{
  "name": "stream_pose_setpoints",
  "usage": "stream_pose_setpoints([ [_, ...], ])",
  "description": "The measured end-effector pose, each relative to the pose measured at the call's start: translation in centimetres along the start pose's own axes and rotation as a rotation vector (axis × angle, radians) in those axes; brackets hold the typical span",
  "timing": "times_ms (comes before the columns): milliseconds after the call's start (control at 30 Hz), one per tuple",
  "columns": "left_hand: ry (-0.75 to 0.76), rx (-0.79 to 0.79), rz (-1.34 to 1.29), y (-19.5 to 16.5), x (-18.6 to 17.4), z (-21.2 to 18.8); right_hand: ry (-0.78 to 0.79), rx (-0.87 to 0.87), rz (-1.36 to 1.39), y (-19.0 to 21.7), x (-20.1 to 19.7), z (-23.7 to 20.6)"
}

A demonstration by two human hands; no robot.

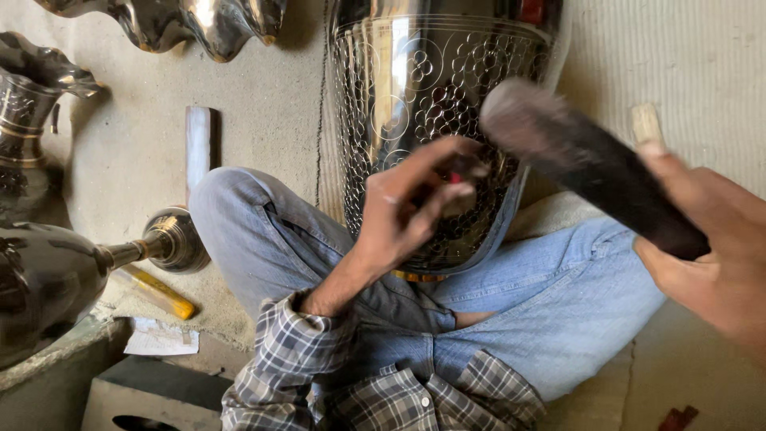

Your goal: The person sits cross-legged on the floor with a large engraved brass vase held between their legs. They hold a small chisel against the vase's decorative pattern and repeatedly strike it with a wooden mallet, repositioning the chisel along the design as they work.

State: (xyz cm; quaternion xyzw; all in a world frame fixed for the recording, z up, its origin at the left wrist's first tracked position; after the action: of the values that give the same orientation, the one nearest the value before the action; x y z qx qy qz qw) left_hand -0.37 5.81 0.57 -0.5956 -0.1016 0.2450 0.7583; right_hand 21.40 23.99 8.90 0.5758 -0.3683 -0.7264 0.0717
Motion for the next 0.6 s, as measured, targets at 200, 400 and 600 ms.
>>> stream_pose_setpoints([
  [200, -0.128, -0.022, 0.228, 0.1, -0.7, -1.3, 0.028, 0.102, -0.079, -0.5, 0.1, 1.3],
  [400, -0.113, 0.132, 0.243, -0.4, -0.3, -0.9, 0.057, 0.199, -0.009, -2.0, -0.1, 0.1],
  [600, -0.085, 0.111, 0.295, -1.4, -0.3, -0.9, 0.124, -0.025, -0.026, 0.3, -0.6, 1.4],
])
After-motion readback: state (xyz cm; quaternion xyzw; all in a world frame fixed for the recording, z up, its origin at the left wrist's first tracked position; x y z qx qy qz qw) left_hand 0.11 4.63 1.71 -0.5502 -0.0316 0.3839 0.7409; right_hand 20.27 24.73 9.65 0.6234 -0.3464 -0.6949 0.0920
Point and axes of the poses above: each hand's wrist, its own z-axis towards the middle knuckle, its own x-axis out of the palm, y = z × x, the point moved 6 cm from there along z, towards the middle knuckle, and after that the axes turned 5 degrees about z, right-handed, at the moved point
